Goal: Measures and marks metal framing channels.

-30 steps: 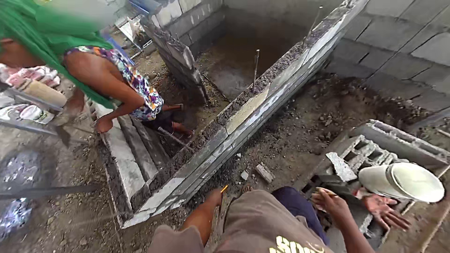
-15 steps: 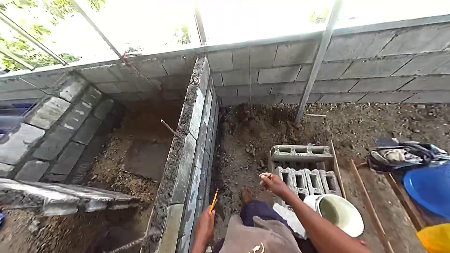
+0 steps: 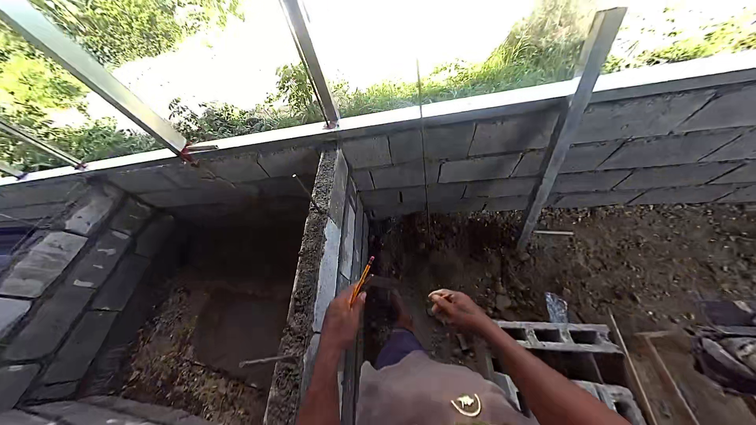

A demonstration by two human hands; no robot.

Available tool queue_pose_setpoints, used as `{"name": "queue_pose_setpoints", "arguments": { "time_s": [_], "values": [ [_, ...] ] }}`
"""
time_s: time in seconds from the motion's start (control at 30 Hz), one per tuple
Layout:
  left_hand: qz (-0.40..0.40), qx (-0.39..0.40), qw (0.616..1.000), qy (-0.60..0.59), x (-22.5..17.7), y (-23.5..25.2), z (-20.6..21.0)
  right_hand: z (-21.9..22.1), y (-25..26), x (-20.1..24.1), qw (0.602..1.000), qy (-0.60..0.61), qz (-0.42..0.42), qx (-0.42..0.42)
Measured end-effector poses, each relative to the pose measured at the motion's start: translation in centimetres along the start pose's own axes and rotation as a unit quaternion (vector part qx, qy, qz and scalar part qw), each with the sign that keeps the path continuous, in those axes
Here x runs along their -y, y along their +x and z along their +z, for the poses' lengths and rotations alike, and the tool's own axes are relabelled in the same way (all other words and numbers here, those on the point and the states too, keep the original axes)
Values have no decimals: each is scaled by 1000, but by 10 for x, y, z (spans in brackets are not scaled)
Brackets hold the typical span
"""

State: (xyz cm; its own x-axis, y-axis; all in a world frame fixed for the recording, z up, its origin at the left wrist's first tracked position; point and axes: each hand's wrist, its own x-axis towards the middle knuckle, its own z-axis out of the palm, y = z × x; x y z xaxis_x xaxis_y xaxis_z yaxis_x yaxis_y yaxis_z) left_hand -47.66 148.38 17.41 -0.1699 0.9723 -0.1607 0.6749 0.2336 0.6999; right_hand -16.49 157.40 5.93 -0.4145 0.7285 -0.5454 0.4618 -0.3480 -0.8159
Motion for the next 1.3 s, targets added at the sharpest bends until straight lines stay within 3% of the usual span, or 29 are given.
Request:
{"name": "queue_pose_setpoints", "arguments": {
  "time_s": [0.3, 0.43, 0.57, 0.9, 1.07, 1.3],
  "values": [
    [50, -55, 994, -74, -25, 221, -49, -84, 198, 153, 997, -49, -51, -14],
    [84, -88, 991, -48, -48, 271, -82, -106, 258, 211, 995, 1, -77, -58],
    [97, -155, 982, -37, -54, 307, -116, -118, 321, 274, 990, 29, -128, -50],
    [1, -324, 946, -1, -67, 398, -169, -189, 514, 434, 944, 92, -299, -105],
    [-18, -351, 936, 31, -94, 468, -189, -222, 613, 478, 939, 113, -307, -109],
    [-11, -331, 941, 77, -141, 592, -217, -244, 701, 506, 953, 119, -264, -93]
  ]
}}
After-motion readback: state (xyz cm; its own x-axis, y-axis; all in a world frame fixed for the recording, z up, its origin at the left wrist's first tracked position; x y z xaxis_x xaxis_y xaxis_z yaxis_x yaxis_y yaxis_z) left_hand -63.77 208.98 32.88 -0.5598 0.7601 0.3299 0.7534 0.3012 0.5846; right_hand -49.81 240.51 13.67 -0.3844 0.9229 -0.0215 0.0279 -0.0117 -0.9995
